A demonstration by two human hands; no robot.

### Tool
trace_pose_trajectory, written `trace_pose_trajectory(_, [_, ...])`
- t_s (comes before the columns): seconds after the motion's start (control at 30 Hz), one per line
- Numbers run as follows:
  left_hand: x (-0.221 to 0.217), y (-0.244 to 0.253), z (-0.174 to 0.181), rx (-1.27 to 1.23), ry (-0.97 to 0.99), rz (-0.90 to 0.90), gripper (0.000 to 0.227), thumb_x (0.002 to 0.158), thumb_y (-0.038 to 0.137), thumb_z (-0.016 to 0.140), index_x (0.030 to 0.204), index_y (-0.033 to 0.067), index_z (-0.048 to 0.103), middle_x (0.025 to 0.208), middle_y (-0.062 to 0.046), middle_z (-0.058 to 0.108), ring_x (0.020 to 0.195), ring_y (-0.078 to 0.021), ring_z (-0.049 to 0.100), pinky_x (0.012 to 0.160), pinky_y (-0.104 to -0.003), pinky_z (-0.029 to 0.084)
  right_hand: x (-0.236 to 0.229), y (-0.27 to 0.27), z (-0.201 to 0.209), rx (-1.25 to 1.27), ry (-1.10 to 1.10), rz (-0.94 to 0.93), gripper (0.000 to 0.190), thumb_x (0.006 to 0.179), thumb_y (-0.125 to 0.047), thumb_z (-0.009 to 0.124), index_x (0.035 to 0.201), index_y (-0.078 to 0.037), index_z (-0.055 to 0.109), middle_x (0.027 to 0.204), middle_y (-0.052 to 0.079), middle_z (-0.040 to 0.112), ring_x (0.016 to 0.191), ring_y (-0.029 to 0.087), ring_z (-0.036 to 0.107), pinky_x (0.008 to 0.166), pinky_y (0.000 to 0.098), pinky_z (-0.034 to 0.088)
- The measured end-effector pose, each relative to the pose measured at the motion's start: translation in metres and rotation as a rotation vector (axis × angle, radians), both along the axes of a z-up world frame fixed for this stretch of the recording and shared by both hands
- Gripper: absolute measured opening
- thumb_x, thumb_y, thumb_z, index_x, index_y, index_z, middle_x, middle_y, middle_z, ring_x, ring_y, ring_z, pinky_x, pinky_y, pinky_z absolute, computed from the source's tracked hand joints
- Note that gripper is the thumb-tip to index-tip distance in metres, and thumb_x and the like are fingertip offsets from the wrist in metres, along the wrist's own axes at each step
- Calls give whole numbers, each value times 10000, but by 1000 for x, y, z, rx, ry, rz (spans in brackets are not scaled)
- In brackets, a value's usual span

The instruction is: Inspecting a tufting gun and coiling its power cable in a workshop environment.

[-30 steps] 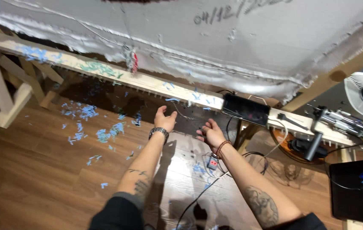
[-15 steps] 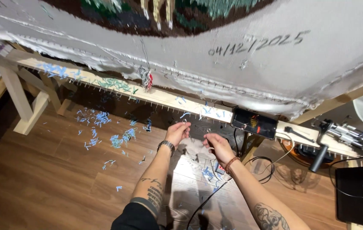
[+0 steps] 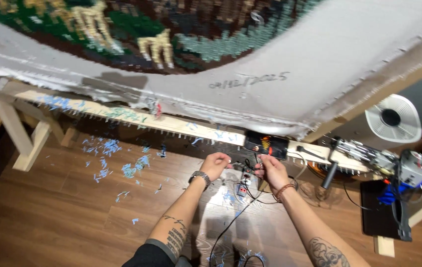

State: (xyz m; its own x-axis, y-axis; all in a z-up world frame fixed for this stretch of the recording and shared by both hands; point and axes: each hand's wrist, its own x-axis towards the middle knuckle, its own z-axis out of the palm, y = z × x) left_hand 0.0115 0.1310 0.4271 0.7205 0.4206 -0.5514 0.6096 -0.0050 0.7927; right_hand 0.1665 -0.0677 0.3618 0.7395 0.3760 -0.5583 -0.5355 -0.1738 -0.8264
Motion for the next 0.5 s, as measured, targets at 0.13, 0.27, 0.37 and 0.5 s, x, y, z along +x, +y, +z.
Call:
trace_pose_trajectory(0.13, [55, -46, -67, 9, -186, -65, 242, 937, 359, 738, 1146, 246, 782, 1078, 22, 807, 1089, -161, 737, 987, -327, 573, 22, -63, 5, -32, -92, -94, 215, 1016, -202, 690, 1177, -71, 745, 930, 171, 752, 646, 212, 743, 603, 307, 643])
trace_pose_trajectory(0.27, [98, -102, -107, 71, -344, -101, 181, 867, 281, 828, 1048, 288, 838, 1159, 22, 775, 1010, -210, 761, 879, -316, 628, 44, -135, 6, -71, -128, -123, 261, 973, -189, 758, 1182, -33, 756, 955, 183, 754, 678, 221, 754, 662, 324, 648])
trace_pose_trajectory(0.37, [120, -149, -98, -38, -405, -140, 215, 862, 143, 812, 1068, 201, 836, 1135, -49, 780, 969, -209, 770, 850, -296, 640, 61, -192, -1, -105, -140, -173, 279, 924, -151, 810, 1163, -16, 761, 954, 184, 759, 666, 234, 751, 658, 336, 655])
trace_pose_trajectory(0.5, [148, -196, -107, -169, -422, -201, 258, 862, 92, 812, 1120, 102, 812, 1094, -128, 770, 998, -252, 764, 866, -327, 638, 80, -255, -10, -127, -149, -225, 301, 900, -127, 834, 1156, 4, 746, 926, 186, 761, 630, 241, 741, 643, 337, 653])
